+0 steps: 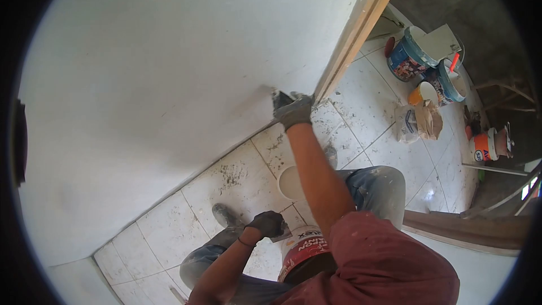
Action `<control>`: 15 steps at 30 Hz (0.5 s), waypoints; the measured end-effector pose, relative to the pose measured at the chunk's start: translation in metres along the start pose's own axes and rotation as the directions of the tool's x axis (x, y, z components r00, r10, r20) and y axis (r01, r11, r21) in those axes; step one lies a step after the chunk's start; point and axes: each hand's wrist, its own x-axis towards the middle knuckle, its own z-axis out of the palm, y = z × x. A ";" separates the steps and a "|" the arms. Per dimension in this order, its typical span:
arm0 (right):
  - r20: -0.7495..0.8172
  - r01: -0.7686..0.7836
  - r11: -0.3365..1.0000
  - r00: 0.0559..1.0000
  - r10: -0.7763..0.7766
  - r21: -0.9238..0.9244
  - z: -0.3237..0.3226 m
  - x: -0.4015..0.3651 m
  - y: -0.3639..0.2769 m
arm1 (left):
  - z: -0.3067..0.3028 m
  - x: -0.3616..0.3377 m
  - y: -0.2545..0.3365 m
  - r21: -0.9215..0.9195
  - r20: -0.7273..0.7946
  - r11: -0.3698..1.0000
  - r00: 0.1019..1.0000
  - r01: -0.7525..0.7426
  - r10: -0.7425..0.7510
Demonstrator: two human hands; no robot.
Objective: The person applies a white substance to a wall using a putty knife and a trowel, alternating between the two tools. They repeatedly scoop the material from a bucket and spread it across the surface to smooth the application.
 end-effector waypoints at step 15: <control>0.619 0.757 0.599 0.607 -0.498 -0.261 0.023 -0.005 -0.148 | -0.009 0.006 -0.003 -0.012 0.187 0.997 0.980 0.075 -0.071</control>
